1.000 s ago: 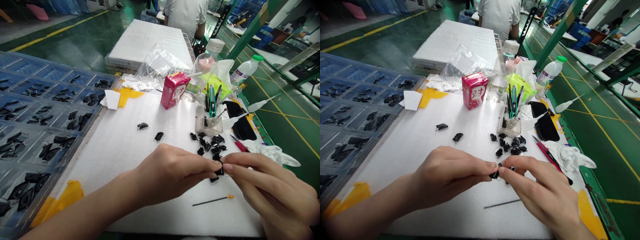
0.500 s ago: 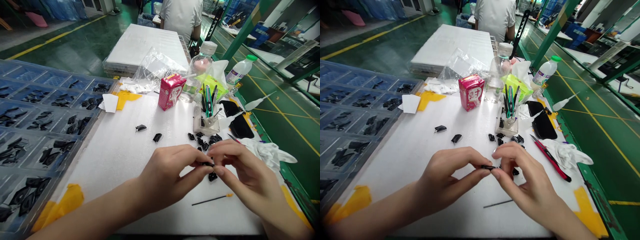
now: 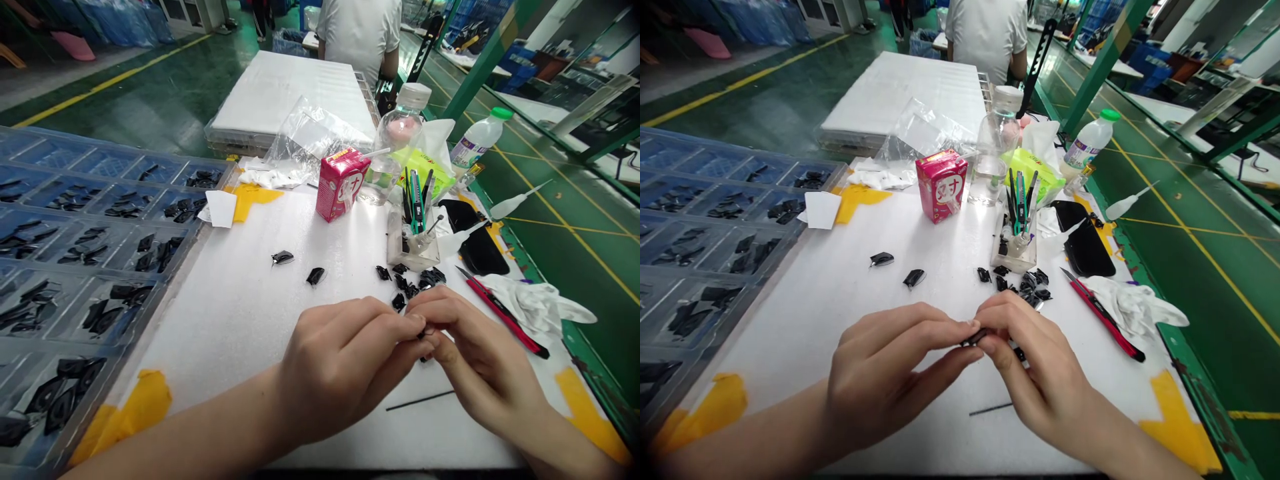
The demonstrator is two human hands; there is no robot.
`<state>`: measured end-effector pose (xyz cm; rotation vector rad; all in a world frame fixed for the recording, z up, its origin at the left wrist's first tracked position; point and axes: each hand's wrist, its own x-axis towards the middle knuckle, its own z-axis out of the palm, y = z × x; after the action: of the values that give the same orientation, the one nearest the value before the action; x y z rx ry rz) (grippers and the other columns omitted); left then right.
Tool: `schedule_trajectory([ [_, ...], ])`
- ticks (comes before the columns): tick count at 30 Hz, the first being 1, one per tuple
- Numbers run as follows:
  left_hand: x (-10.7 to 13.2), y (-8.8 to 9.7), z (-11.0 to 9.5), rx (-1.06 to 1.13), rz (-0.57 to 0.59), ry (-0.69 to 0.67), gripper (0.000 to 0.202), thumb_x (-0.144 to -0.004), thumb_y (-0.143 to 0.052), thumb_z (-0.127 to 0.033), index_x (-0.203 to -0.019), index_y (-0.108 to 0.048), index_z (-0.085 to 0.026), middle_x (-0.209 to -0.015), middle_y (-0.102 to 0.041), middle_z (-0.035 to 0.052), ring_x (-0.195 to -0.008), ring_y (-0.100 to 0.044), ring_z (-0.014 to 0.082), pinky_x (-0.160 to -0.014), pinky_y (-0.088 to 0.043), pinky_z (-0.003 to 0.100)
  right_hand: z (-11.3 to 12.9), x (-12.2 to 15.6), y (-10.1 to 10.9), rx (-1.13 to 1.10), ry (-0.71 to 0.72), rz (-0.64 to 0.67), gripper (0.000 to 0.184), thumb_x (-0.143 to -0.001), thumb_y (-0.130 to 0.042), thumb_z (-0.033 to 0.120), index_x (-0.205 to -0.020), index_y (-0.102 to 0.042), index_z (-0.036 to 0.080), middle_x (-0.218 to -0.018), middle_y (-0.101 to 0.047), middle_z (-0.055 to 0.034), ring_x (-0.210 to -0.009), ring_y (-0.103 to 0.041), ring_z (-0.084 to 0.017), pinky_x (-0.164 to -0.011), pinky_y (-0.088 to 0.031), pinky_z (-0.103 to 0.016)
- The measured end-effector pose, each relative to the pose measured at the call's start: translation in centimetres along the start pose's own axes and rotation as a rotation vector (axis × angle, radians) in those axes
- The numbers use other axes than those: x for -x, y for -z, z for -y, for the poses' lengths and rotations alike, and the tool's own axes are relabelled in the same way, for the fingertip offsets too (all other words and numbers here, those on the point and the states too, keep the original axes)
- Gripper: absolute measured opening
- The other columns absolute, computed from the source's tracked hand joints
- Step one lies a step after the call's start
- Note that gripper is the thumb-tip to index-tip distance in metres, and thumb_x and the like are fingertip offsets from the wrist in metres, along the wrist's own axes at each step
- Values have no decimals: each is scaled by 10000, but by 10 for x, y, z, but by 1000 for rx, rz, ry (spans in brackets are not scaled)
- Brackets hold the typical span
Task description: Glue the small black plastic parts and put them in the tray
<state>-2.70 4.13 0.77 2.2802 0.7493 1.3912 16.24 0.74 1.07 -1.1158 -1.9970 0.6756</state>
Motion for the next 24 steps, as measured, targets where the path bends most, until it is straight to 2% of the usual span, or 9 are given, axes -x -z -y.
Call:
schedule_trajectory([
  [4, -2, 3, 1, -21, 45, -20, 46, -897, -644, -150, -936, -655, -129, -819, -761, 41, -714, -715, 139, -663, -561, 219, 0, -1, -4, -11, -21, -16, 153, -919, -492, 113, -1006, -563, 217, -883, -597, -44, -784, -591, -162, -584, -512, -270],
  [6, -4, 3, 1, 90, 64, 76, 42, -900, -624, -140, -923, -656, -128, -835, -757, 50, -743, -716, 147, -694, -564, 228, -1, 1, -8, 0, 4, -77, 193, -896, -530, 95, -1037, -561, 223, -897, -595, -48, -843, -591, -177, -628, -524, -289],
  [9, -11, 4, 1, 438, 157, 444, 93, -921, -589, -175, -891, -664, -129, -814, -736, 42, -744, -701, 137, -712, -566, 224, -2, 3, -9, 35, 93, -186, 415, -829, -594, 37, -1186, -529, 237, -987, -582, -64, -936, -577, -196, -666, -541, -304],
  [11, -15, 5, 3, 736, 264, 725, 137, -925, -588, -217, -862, -671, -128, -779, -721, 29, -721, -687, 124, -701, -565, 215, -4, 5, -6, 94, 139, -174, 483, -805, -607, 22, -1228, -529, 241, -1009, -567, -67, -918, -577, -192, -648, -545, -298],
  [13, -18, 4, 7, 1000, 361, 959, 167, -896, -639, -267, -809, -680, -131, -714, -696, 6, -659, -663, 102, -673, -554, 198, -4, 4, -1, 168, 174, -117, 437, -806, -614, 45, -1193, -567, 244, -997, -564, -61, -875, -585, -186, -630, -542, -297],
  [16, -19, 3, 12, 1260, 463, 1186, 199, -818, -736, -310, -737, -689, -134, -623, -652, -21, -571, -618, 72, -632, -529, 170, -3, 1, 8, 238, 226, -65, 361, -811, -624, 74, -1134, -593, 234, -989, -574, -62, -874, -602, -193, -652, -542, -314],
  [19, -18, 3, 14, 1383, 543, 1297, 173, -764, -781, -262, -719, -693, -120, -610, -650, -17, -568, -612, 69, -624, -529, 158, -1, -2, 12, 278, 261, -20, 329, -827, -580, 46, -1105, -586, 221, -994, -587, -68, -897, -613, -199, -706, -539, -342],
  [24, -16, 3, 14, 1444, 586, 1346, 136, -748, -785, -207, -694, -705, -111, -586, -646, -26, -542, -599, 51, -600, -534, 124, 4, -1, 10, 300, 308, 14, 330, -838, -529, 8, -1112, -562, 190, -982, -618, -70, -909, -616, -193, -788, -522, -346],
])
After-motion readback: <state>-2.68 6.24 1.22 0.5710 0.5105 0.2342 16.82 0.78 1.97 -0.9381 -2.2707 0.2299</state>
